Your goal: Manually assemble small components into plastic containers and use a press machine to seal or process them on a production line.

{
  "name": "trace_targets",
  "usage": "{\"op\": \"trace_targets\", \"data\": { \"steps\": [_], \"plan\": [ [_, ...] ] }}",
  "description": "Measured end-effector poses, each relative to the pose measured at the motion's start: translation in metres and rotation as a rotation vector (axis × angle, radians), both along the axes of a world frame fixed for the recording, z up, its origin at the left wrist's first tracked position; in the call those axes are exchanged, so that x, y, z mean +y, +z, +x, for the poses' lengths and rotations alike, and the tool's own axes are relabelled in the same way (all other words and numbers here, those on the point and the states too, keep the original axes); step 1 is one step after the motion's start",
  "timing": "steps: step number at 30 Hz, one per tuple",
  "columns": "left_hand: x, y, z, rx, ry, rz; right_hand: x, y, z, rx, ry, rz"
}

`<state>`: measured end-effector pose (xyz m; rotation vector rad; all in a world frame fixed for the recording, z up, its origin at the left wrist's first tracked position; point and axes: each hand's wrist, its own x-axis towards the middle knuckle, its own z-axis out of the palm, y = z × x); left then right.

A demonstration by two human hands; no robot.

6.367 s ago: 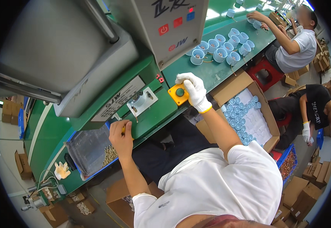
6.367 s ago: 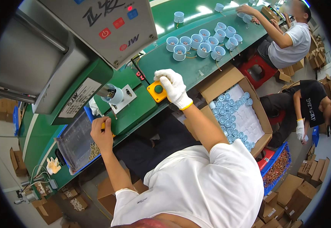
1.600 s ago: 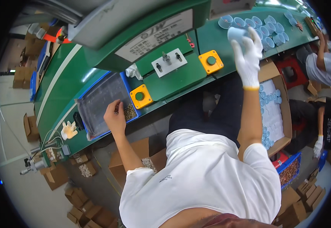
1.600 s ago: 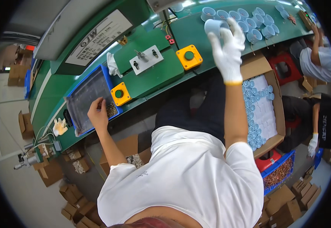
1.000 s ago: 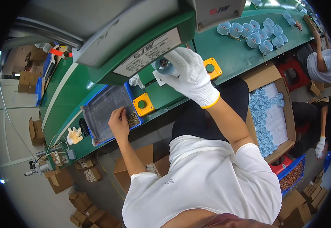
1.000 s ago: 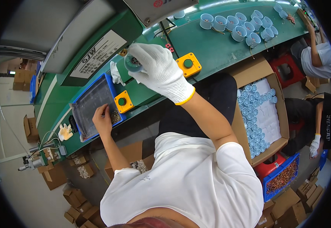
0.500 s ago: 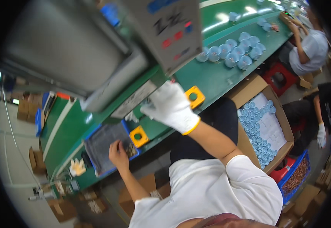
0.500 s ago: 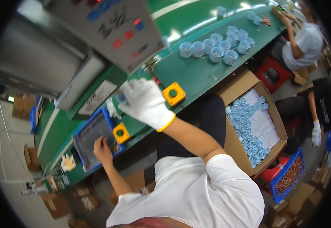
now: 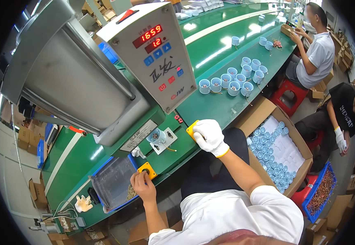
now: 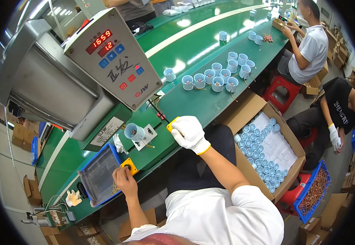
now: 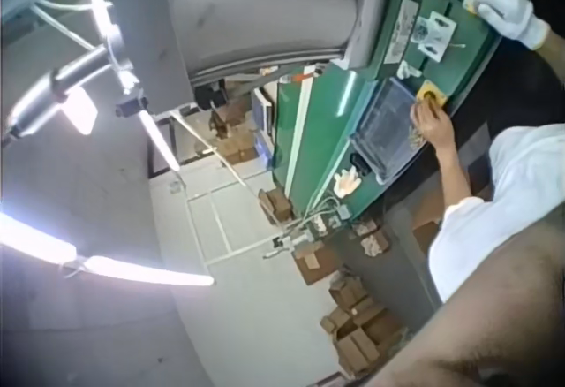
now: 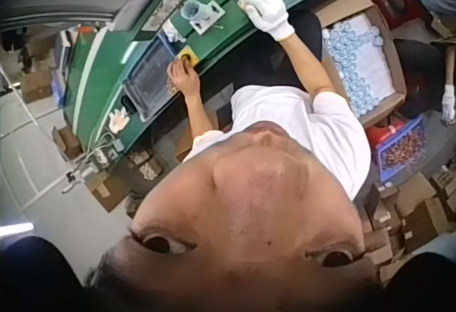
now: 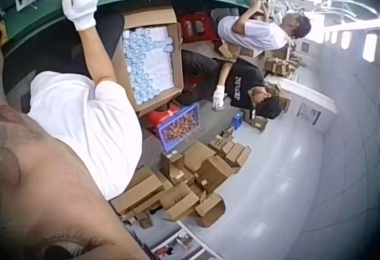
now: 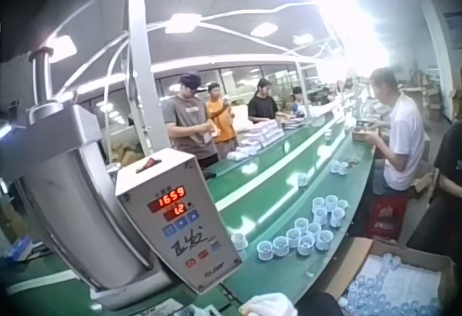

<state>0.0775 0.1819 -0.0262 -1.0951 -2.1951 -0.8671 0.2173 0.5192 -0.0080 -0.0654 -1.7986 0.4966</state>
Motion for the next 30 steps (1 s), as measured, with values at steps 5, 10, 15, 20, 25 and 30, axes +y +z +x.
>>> {"op": "trace_targets", "data": {
  "steps": [5, 10, 15, 20, 25, 30],
  "plan": [
    [0.003, 0.018, -0.003, -0.066, 0.024, -0.089, 0.008, -0.011, -0.002, -0.131, 0.025, -0.057],
    [0.023, 0.032, -0.009, -0.195, -0.009, -0.013, 0.012, -0.037, -0.008, -0.034, 0.224, -0.597],
    [0.055, 0.036, -0.017, -0.247, -0.074, 0.053, 0.017, -0.039, -0.004, -0.232, 0.222, -0.548],
    [0.060, 0.025, -0.024, -0.257, -0.071, -0.070, 0.016, -0.041, -0.006, -0.205, 0.228, -0.589],
    [0.063, 0.031, -0.019, -0.225, -0.133, 0.000, 0.016, -0.041, -0.006, -0.200, 0.254, -0.628],
    [0.062, 0.035, -0.017, -0.296, -0.123, 0.058, 0.015, -0.043, -0.005, -0.197, 0.253, -0.644]
  ]
}}
